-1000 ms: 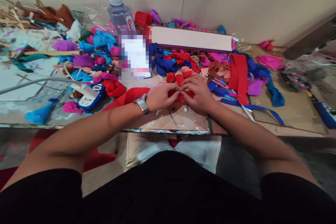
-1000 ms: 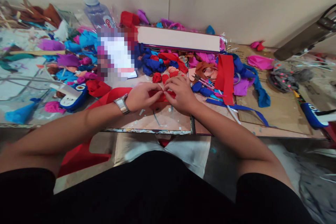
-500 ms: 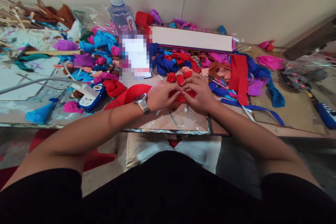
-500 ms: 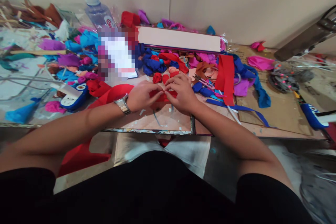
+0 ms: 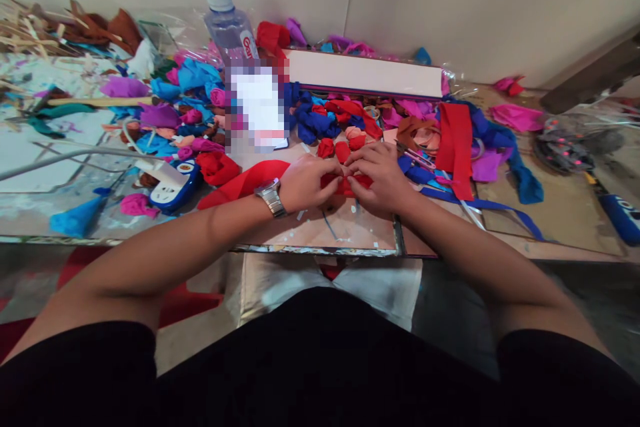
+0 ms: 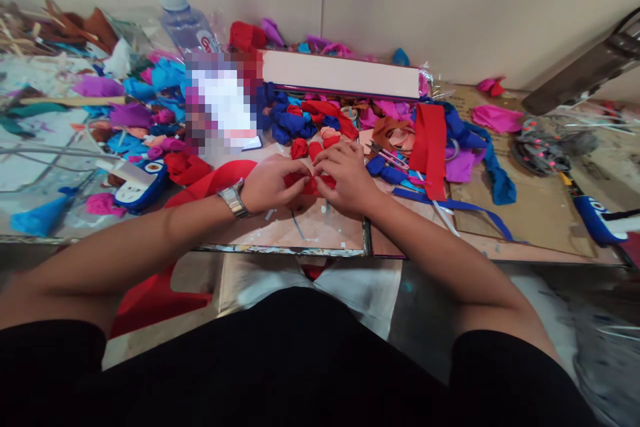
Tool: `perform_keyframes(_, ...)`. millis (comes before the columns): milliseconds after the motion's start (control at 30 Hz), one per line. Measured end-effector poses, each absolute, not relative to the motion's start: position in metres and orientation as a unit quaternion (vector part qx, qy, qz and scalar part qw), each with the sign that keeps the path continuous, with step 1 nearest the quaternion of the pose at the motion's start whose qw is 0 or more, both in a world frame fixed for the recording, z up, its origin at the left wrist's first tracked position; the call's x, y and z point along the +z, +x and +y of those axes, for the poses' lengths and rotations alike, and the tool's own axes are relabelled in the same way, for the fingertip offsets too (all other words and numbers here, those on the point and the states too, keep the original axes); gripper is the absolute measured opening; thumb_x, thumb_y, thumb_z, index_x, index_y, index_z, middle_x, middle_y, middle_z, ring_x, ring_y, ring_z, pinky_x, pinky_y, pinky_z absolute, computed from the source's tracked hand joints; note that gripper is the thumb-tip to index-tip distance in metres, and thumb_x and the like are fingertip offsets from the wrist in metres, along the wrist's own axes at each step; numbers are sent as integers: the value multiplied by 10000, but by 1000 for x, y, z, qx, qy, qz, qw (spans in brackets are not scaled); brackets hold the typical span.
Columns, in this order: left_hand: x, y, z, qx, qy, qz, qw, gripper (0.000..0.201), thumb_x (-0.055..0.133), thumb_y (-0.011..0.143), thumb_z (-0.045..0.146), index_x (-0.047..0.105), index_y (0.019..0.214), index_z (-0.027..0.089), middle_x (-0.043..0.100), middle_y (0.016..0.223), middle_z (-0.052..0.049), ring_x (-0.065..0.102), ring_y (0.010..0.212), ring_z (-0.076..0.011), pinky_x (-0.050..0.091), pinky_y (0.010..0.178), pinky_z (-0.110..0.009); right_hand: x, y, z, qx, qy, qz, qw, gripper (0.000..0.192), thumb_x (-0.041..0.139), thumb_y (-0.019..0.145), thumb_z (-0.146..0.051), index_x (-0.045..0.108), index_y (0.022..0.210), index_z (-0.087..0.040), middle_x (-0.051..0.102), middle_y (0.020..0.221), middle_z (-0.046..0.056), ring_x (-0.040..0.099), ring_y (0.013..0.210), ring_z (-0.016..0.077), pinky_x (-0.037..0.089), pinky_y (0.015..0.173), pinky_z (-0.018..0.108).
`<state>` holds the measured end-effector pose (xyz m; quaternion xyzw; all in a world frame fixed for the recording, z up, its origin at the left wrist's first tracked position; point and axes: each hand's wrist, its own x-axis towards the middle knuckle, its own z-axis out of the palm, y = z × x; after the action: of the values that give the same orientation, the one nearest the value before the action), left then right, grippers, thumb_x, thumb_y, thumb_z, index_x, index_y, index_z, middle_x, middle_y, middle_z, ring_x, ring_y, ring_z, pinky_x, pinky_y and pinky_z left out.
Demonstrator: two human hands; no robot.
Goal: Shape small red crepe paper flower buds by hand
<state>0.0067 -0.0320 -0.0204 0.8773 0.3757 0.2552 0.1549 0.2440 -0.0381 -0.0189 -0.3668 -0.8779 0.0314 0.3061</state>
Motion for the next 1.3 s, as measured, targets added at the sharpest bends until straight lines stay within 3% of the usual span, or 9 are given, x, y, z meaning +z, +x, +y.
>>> perform_keyframes(1300, -16, 4, -27, 216, 862, 431, 155, 348, 512, 943, 354, 811, 1065, 227, 826, 962, -74, 748, 894, -267, 540, 874, -401, -19, 250, -35, 45, -384, -870, 305, 141, 688, 984, -347, 761, 902, -258, 821, 1073, 43, 623, 1170, 302, 290, 1080, 553)
